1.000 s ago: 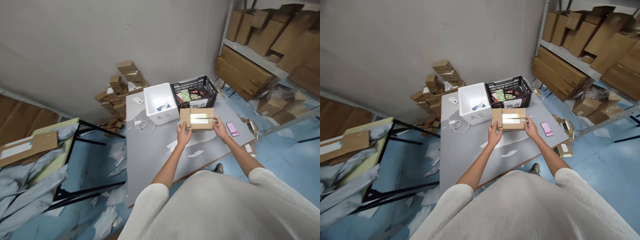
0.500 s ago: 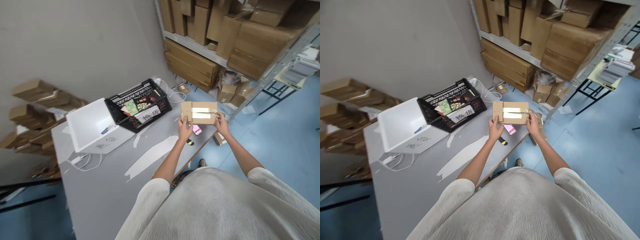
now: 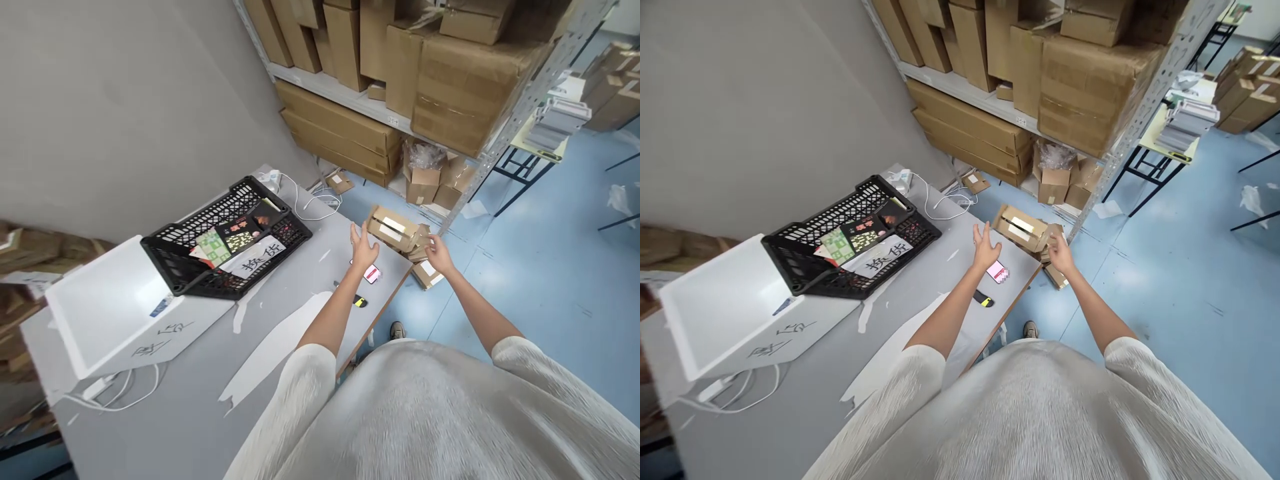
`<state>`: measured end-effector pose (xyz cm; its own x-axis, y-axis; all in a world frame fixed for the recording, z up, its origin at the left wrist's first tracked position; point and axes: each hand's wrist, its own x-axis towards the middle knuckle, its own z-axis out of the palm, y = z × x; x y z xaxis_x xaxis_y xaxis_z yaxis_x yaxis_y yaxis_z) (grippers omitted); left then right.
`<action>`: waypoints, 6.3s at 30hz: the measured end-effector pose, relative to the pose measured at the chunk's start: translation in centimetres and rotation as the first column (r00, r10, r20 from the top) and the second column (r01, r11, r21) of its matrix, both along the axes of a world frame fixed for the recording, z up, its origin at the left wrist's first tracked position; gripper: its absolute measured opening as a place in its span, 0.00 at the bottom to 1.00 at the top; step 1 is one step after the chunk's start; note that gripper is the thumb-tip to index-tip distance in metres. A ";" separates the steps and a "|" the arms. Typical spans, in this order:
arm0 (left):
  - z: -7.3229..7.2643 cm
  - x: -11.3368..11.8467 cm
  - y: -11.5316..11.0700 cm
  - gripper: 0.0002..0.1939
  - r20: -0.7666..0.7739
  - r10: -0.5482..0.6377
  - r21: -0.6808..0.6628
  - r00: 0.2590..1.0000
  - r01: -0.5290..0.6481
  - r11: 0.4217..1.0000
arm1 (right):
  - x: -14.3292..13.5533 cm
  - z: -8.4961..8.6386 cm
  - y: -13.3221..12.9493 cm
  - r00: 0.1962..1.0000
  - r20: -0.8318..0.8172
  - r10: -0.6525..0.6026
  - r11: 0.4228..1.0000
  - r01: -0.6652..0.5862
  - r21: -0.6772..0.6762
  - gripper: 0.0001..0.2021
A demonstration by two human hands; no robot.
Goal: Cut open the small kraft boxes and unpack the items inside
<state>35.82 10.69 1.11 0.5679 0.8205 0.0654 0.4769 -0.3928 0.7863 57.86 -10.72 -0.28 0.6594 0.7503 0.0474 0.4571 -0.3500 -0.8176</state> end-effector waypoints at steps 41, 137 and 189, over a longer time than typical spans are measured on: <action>-3.8 -31.7 -11.3 0.33 -0.101 0.490 -0.135 0.866 -0.500 0.855 | -25.2 -1.8 9.5 0.727 -0.215 0.652 0.730 -0.678 -0.080 0.13; -19.8 -94.6 -102.1 0.18 -0.513 0.644 -0.500 -0.568 -0.412 -0.762 | -124.0 -22.2 -50.8 -0.723 -0.461 0.514 -0.834 -0.297 -0.464 0.08; 1.1 -96.8 -71.6 0.19 0.235 0.939 -0.195 -0.252 -0.958 -0.209 | -106.6 3.1 -23.1 -0.011 -0.240 0.971 0.030 -0.986 0.167 0.19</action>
<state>-60.94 -60.91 2.16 -0.9383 0.3440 0.0359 0.1511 0.3143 0.9372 -48.76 -33.78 2.83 -0.7385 0.6742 0.0120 0.2016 0.2378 -0.9502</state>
